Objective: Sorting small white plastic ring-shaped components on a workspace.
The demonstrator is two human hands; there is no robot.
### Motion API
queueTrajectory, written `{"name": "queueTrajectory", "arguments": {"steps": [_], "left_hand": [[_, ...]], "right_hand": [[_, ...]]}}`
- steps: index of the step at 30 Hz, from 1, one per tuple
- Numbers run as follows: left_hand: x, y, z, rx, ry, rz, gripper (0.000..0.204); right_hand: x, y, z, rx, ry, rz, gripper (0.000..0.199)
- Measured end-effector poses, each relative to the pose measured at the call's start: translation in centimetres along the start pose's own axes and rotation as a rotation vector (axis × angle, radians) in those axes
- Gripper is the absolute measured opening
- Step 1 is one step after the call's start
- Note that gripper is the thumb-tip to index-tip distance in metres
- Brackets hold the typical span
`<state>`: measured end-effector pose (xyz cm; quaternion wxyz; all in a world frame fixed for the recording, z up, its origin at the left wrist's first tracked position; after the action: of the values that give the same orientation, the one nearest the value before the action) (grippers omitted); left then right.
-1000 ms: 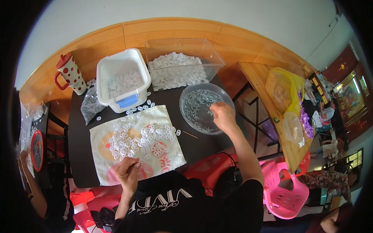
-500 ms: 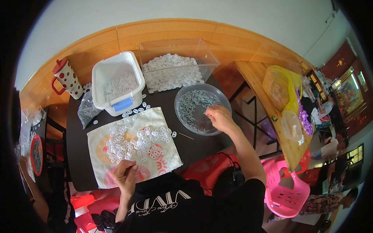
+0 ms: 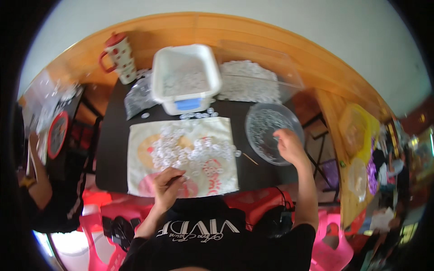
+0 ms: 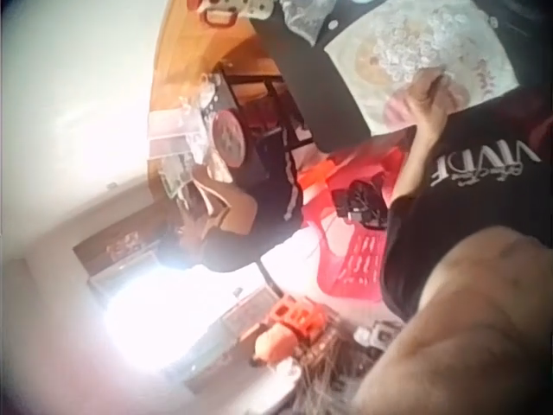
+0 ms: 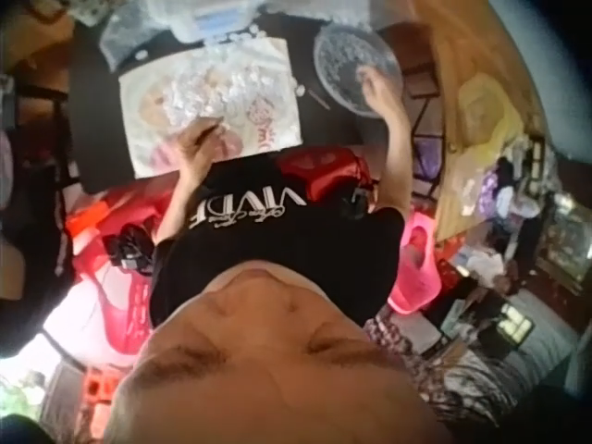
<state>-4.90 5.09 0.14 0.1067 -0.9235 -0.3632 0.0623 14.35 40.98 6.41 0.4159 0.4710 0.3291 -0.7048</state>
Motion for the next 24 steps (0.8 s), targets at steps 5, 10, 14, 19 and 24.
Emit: {"name": "queueTrajectory", "arguments": {"steps": [5, 10, 14, 19, 24], "left_hand": [[0.5, 0.2, 0.6, -0.025, 0.188, 0.048, 0.023], [0.3, 0.5, 1.2, -0.072, 0.289, 0.030, 0.024], [0.1, 0.5, 1.8, -0.009, 0.336, 0.028, 0.024], [0.2, 0.6, 0.9, -0.009, 0.342, 0.024, 0.023], [0.1, 0.8, 1.3, 0.008, 0.396, 0.032, 0.024]], "right_hand": [[0.1, -0.1, 14.0, -0.417, -0.465, -0.205, 0.016], [7.7, -0.8, 24.3, -0.534, -0.765, -0.035, 0.011], [10.3, -0.6, 25.4, -0.477, -0.934, -0.056, 0.011], [11.9, 0.0, 24.7, -0.307, -1.203, -0.012, 0.012], [12.7, 0.1, 24.0, -0.262, -1.339, -0.096, 0.012]]}}
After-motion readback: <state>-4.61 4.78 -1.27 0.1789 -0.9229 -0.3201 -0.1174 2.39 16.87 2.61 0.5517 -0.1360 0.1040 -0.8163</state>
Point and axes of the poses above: each hand's wrist, its own y-axis away from the middle knuckle, its own x-axis out of the palm, z = x × y, the point moved 7 cm from there along -y, towards the middle knuckle, and after that the axes turned 6 degrees about z, right-handed, at the moved point
